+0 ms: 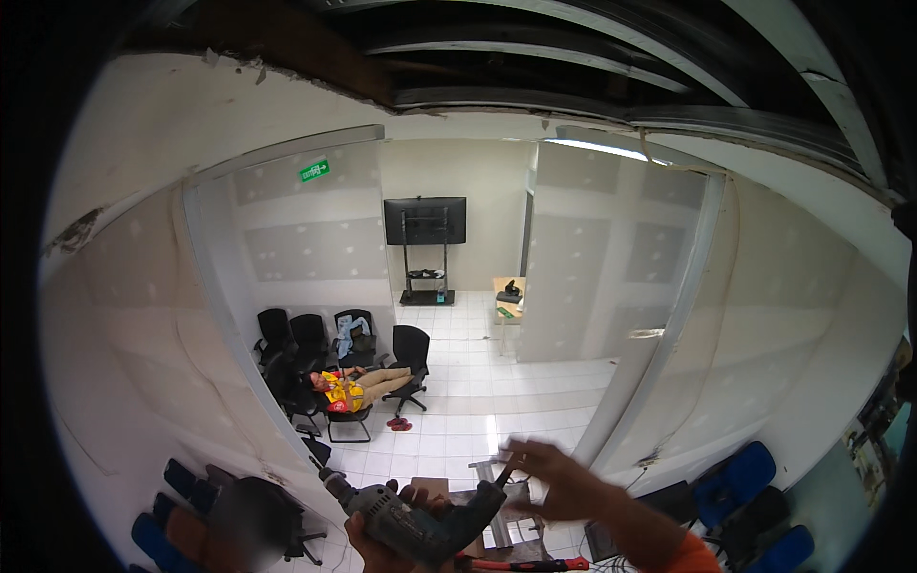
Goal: The person installs a ceiling light fixture by positioning a metal bracket against the ceiling, tapping it with a hammer, and then securing it with a power drill. The person uses both hands to align and hold the bracket while operating the tools.
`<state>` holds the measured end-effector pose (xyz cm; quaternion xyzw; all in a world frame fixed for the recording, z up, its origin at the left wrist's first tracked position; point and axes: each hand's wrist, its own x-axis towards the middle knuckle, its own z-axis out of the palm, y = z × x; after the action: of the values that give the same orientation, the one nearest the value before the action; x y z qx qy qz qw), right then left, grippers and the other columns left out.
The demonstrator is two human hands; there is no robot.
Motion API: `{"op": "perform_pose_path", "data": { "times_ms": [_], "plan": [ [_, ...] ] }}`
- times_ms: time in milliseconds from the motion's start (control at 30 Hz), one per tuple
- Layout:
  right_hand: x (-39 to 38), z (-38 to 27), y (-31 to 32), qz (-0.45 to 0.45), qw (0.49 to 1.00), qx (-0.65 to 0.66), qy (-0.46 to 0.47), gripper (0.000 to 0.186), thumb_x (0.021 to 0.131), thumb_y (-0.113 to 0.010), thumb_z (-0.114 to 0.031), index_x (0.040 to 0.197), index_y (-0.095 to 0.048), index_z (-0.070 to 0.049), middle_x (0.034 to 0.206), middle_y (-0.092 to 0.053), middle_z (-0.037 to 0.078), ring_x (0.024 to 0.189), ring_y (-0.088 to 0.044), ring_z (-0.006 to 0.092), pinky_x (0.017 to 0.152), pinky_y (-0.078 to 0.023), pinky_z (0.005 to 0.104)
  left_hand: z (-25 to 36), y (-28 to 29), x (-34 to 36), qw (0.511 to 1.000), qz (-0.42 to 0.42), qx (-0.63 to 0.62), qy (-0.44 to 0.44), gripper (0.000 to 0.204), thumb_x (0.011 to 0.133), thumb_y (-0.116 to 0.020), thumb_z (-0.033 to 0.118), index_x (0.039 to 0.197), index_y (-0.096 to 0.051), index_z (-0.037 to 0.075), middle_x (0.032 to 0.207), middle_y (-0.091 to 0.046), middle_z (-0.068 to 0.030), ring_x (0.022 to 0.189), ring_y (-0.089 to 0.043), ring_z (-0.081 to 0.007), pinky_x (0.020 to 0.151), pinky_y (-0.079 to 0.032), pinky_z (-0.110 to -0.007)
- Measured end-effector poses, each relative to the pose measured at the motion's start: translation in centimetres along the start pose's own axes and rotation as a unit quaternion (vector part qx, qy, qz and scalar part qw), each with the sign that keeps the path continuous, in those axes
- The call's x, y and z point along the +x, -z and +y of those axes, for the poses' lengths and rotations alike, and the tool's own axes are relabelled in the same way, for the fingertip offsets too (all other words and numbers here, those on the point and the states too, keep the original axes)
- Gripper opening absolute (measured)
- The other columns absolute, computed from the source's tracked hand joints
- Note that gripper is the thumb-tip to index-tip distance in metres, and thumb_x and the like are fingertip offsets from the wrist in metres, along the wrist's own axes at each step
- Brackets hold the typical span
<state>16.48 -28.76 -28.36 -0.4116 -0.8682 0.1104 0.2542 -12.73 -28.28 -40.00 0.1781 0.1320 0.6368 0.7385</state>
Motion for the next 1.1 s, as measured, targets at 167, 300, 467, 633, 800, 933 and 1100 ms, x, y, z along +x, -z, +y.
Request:
{"op": "perform_pose_path", "data": {
  "times_ms": [167, 300, 467, 633, 800, 933, 1100],
  "plan": [
    [8.9, 7.8, 8.9, 0.238, 0.954, -0.176, -0.047, 0.048, 0.091, -0.073, -0.032, 0.131, -0.061, -0.008, 0.128, -0.065, 0.016, 0.121, -0.060, 0.0333, 0.103, -0.048, 0.0433, 1.2, 3.8, -0.9, 0.999, -0.020, -0.006, -0.032, 0.088, 0.081, -0.057, 0.073, 0.141, -0.048, 0.009, 0.131, -0.062, -0.0174, 0.132, -0.051, -0.0388, 0.112, -0.037, -0.063],
    [19.2, 12.1, 19.6, 0.362, 0.862, -0.355, 0.021, 0.047, 0.092, -0.071, -0.027, 0.134, -0.058, -0.009, 0.128, -0.064, 0.015, 0.120, -0.060, 0.0317, 0.104, -0.047, 0.0443, 2.4, 4.3, -1.3, 0.995, -0.074, 0.006, -0.059, 0.090, 0.083, -0.055, 0.075, 0.144, -0.044, 0.009, 0.134, -0.061, -0.0174, 0.134, -0.050, -0.0384, 0.113, -0.035, -0.064],
    [28.7, 12.7, 30.6, 0.451, 0.727, -0.515, 0.053, 0.063, 0.091, -0.071, -0.021, 0.145, -0.044, -0.003, 0.142, -0.052, 0.023, 0.132, -0.049, 0.0400, 0.111, -0.041, 0.0482, 2.3, 4.9, -2.2, 0.995, -0.046, -0.032, -0.086, 0.091, 0.083, -0.054, 0.077, 0.143, -0.044, 0.009, 0.129, -0.063, -0.0156, 0.130, -0.053, -0.0375, 0.113, -0.033, -0.065],
    [32.8, 12.8, 34.7, 0.423, 0.733, -0.525, 0.088, 0.055, 0.089, -0.070, -0.014, 0.139, -0.048, -0.001, 0.135, -0.055, 0.024, 0.125, -0.053, 0.0418, 0.106, -0.045, 0.0492, 1.8, 9.2, -1.3, 0.990, -0.111, -0.058, -0.060, 0.107, 0.082, -0.058, 0.072, 0.159, -0.018, 0.008, 0.153, -0.040, -0.0237, 0.146, -0.029, -0.0463, 0.115, -0.019, -0.071],
    [34.1, 13.3, 36.3, 0.385, 0.746, -0.543, 0.024, 0.037, 0.089, -0.067, -0.011, 0.124, -0.058, -0.001, 0.120, -0.063, 0.024, 0.113, -0.061, 0.0403, 0.096, -0.051, 0.0491, 0.7, 10.9, -0.4, 0.994, -0.049, -0.045, -0.081, 0.106, 0.082, -0.063, 0.066, 0.159, -0.019, 0.007, 0.153, -0.040, -0.0247, 0.146, -0.030, -0.0450, 0.117, -0.021, -0.068],
    [34.3, 14.0, 35.7, 0.407, 0.736, -0.541, 0.015, 0.030, 0.087, -0.067, -0.015, 0.113, -0.064, -0.001, 0.110, -0.067, 0.025, 0.107, -0.065, 0.0394, 0.093, -0.053, 0.0482, 0.0, 10.1, -1.0, 0.995, -0.078, -0.043, -0.050, 0.107, 0.082, -0.064, 0.066, 0.159, -0.018, 0.007, 0.153, -0.040, -0.0249, 0.146, -0.029, -0.0451, 0.118, -0.019, -0.068],
    [34.5, 13.6, 35.6, 0.418, 0.739, -0.528, -0.006, 0.031, 0.086, -0.070, -0.017, 0.112, -0.065, -0.002, 0.108, -0.066, 0.024, 0.107, -0.063, 0.0404, 0.096, -0.051, 0.0491, -0.4, 10.7, -0.8, 0.994, -0.085, -0.072, -0.013, 0.105, 0.083, -0.063, 0.064, 0.159, -0.019, 0.007, 0.154, -0.039, -0.0257, 0.146, -0.029, -0.0454, 0.119, -0.018, -0.067]
  ]
}}
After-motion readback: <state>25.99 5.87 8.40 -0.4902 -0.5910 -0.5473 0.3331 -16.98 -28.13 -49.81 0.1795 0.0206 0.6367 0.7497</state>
